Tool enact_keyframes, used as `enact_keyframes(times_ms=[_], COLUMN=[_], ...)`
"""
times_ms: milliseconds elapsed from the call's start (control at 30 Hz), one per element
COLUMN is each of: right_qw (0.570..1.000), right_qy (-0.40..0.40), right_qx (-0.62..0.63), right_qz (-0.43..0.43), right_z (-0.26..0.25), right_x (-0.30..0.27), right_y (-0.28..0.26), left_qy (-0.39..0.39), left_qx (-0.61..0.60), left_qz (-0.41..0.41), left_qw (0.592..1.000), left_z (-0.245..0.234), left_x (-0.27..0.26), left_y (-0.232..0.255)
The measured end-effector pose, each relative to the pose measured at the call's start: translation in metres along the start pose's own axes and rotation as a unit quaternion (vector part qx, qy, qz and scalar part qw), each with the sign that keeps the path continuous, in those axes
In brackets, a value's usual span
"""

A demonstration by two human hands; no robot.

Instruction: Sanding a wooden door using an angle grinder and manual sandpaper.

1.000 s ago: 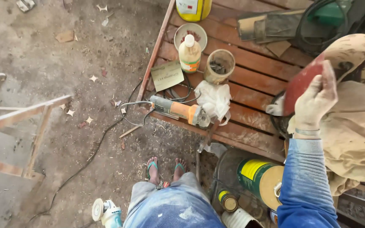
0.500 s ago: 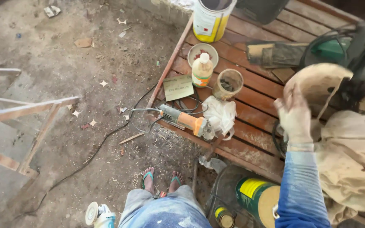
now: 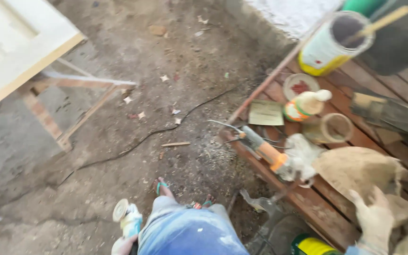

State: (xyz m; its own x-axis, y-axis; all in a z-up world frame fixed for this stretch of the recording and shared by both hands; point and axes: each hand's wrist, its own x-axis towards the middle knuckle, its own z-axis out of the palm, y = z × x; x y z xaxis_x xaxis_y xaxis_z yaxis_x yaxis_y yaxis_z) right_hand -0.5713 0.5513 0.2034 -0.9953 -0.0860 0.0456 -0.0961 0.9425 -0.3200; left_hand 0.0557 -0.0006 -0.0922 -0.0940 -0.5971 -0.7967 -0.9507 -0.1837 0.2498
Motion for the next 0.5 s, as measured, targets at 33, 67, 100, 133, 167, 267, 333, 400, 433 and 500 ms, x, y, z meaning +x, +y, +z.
enact_keyframes(times_ms=[33, 67, 100, 133, 167, 267, 333, 400, 433, 500], right_qw=[0.994, 0.977, 0.978, 0.974, 0.969, 0.950, 0.930, 0.905, 0.894, 0.883], right_qy=[0.055, 0.107, 0.097, 0.092, 0.085, 0.042, 0.004, -0.013, -0.015, -0.018], right_qx=[0.092, 0.183, 0.184, 0.208, 0.232, 0.301, 0.351, 0.403, 0.424, 0.444], right_qz=[0.019, 0.040, 0.028, 0.008, -0.013, -0.072, -0.107, -0.134, -0.142, -0.153], right_z=[0.006, 0.011, 0.024, 0.031, 0.034, 0.052, 0.076, 0.100, 0.117, 0.136], right_x=[-0.010, -0.020, -0.019, -0.012, -0.006, -0.030, -0.045, -0.067, -0.076, -0.093], right_y=[-0.001, -0.002, 0.002, 0.006, 0.011, -0.049, -0.194, -0.336, -0.396, -0.497], left_qy=[0.003, 0.005, 0.008, 0.021, 0.034, 0.032, 0.059, 0.083, 0.057, 0.033], left_qx=[0.006, 0.011, 0.001, -0.042, -0.086, -0.134, -0.148, -0.156, -0.231, -0.309], left_qz=[-0.009, -0.019, -0.030, -0.028, -0.028, 0.029, 0.012, 0.018, 0.051, 0.082], left_qw=[1.000, 1.000, 1.000, 0.999, 0.995, 0.990, 0.987, 0.984, 0.970, 0.947], left_z=[-0.012, -0.024, -0.035, -0.046, -0.057, -0.113, -0.137, -0.172, -0.187, -0.220], left_x=[0.018, 0.032, 0.037, 0.042, 0.044, 0.051, 0.052, 0.049, 0.040, 0.029], left_y=[0.013, 0.023, 0.032, 0.041, 0.046, 0.077, 0.082, 0.102, 0.113, 0.142])
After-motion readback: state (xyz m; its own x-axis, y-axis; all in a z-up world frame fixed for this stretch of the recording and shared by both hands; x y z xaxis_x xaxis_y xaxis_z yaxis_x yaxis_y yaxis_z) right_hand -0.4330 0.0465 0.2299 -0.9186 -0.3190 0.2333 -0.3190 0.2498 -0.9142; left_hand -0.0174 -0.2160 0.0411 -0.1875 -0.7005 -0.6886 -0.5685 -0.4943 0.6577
